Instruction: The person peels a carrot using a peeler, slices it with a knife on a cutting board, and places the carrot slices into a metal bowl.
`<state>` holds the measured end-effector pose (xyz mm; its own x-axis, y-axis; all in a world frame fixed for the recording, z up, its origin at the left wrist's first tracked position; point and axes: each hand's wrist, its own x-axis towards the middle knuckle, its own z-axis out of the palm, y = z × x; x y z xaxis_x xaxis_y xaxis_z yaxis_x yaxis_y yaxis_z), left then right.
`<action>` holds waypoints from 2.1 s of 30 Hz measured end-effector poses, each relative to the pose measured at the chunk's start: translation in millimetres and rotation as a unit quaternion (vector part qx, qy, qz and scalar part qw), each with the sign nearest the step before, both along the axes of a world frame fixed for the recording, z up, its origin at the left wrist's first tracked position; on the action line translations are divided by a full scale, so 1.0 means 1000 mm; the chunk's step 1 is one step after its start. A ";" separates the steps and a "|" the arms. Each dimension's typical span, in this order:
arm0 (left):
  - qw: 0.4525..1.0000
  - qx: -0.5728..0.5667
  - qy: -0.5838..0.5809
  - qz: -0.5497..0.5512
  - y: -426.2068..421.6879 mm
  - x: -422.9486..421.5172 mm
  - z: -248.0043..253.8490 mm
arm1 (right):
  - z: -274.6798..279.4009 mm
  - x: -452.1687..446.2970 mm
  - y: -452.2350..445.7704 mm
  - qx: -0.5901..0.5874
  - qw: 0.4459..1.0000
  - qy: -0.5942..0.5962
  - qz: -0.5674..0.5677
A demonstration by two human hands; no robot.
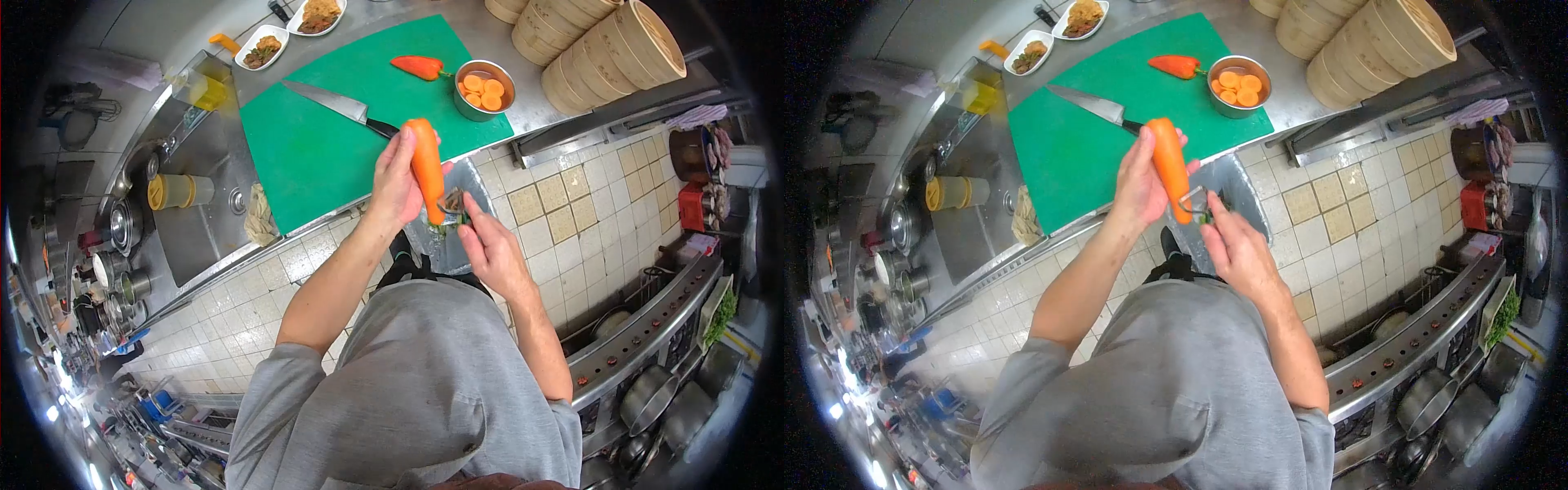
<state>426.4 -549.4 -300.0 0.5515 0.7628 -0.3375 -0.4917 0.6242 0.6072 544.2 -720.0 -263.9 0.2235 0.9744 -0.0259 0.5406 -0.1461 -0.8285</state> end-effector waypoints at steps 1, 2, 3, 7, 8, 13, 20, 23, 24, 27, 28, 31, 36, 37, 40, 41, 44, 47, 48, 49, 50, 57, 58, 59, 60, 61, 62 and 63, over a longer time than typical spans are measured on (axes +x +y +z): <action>1.000 0.011 0.000 -0.010 -0.007 0.002 0.001 | 0.000 0.000 0.007 0.030 0.999 0.003 -0.015; 1.000 0.021 0.000 -0.020 -0.013 0.003 0.003 | 0.001 -0.001 0.012 0.059 0.998 0.006 -0.030; 0.999 0.027 0.004 -0.029 -0.018 0.004 0.005 | 0.002 -0.001 0.018 0.058 0.998 0.006 -0.033; 0.999 0.035 -0.004 -0.011 -0.020 0.009 0.006 | 0.004 -0.002 0.023 0.071 0.997 -0.015 -0.040; 1.000 0.016 -0.005 0.002 -0.017 0.011 0.010 | 0.004 -0.003 0.022 0.067 0.997 -0.016 -0.031; 0.998 -0.019 0.005 0.059 0.008 0.012 0.000 | -0.017 -0.004 -0.008 0.010 0.999 -0.044 0.003; 0.999 -0.012 0.022 0.040 0.015 0.003 -0.007 | -0.019 -0.005 -0.021 0.031 0.999 0.015 0.002; 1.000 -0.006 0.017 0.000 -0.003 0.007 0.001 | -0.006 0.000 0.001 0.065 0.997 0.017 -0.030; 1.000 -0.002 0.019 -0.009 -0.010 0.010 0.005 | -0.001 0.001 0.008 0.063 0.997 0.016 -0.033; 1.000 0.002 -0.019 -0.014 -0.025 0.015 0.006 | 0.010 0.001 0.028 0.077 0.994 0.026 -0.076; 0.999 0.013 -0.037 -0.014 -0.027 0.016 0.006 | 0.010 0.001 0.028 0.078 0.994 0.026 -0.075; 0.999 -0.013 -0.037 -0.002 -0.017 0.016 0.009 | 0.004 0.001 0.024 0.089 0.994 0.016 -0.062; 0.997 -0.050 -0.026 0.043 0.007 0.011 -0.001 | -0.014 0.002 -0.016 0.017 1.000 -0.001 -0.014; 0.997 -0.051 -0.023 0.046 0.010 0.010 -0.004 | -0.013 0.001 -0.021 0.017 1.000 -0.001 -0.013; 0.998 -0.042 -0.008 0.041 0.012 0.007 -0.008 | -0.010 0.001 -0.026 -0.052 0.998 0.004 0.018; 0.999 -0.033 0.005 0.035 0.011 0.006 -0.008 | -0.008 0.000 -0.024 -0.030 0.999 0.016 -0.001; 0.999 -0.023 0.020 0.008 0.001 0.006 -0.007 | 0.000 0.001 -0.009 0.014 0.999 0.024 -0.029; 1.000 -0.018 -0.008 -0.003 -0.015 0.009 -0.005 | 0.002 0.004 0.014 0.056 0.997 0.007 -0.044; 1.000 -0.019 -0.009 -0.005 -0.018 0.011 -0.004 | 0.002 0.004 0.019 0.075 0.996 -0.003 -0.047; 1.000 -0.013 -0.011 0.000 -0.020 0.013 -0.002 | 0.004 0.004 0.021 0.075 0.996 -0.003 -0.047; 1.000 -0.006 -0.013 0.006 -0.021 0.013 0.001 | 0.007 0.003 0.023 0.068 0.997 -0.009 -0.046; 0.998 -0.037 0.006 0.058 0.009 0.008 0.004 | -0.005 -0.002 -0.011 0.009 0.999 -0.036 0.015; 0.997 -0.044 -0.003 0.064 0.013 0.007 0.001 | -0.004 -0.003 -0.017 0.010 0.999 -0.037 0.015; 0.996 -0.050 -0.012 0.069 0.015 0.006 -0.001 | -0.004 -0.003 -0.021 -0.031 0.999 -0.029 0.024; 0.996 -0.049 -0.012 0.069 0.016 0.006 -0.004 | -0.004 -0.003 -0.023 -0.071 0.997 -0.022 0.033; 0.996 -0.049 0.000 0.070 0.015 0.006 -0.002 | -0.003 -0.002 -0.022 -0.071 0.997 -0.022 0.032; 0.996 -0.049 0.013 0.072 0.014 0.005 0.000 | -0.003 -0.001 -0.022 -0.037 0.999 0.000 0.024; 0.996 -0.050 0.014 0.071 0.012 0.005 0.001 | -0.003 -0.001 -0.022 -0.005 1.000 0.024 0.015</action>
<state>431.4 -537.5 -299.1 0.4294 0.7941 -0.4301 -0.5635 0.6078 0.5595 543.6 -742.3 -266.9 0.1932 0.9801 -0.0456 0.5048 -0.1392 -0.8519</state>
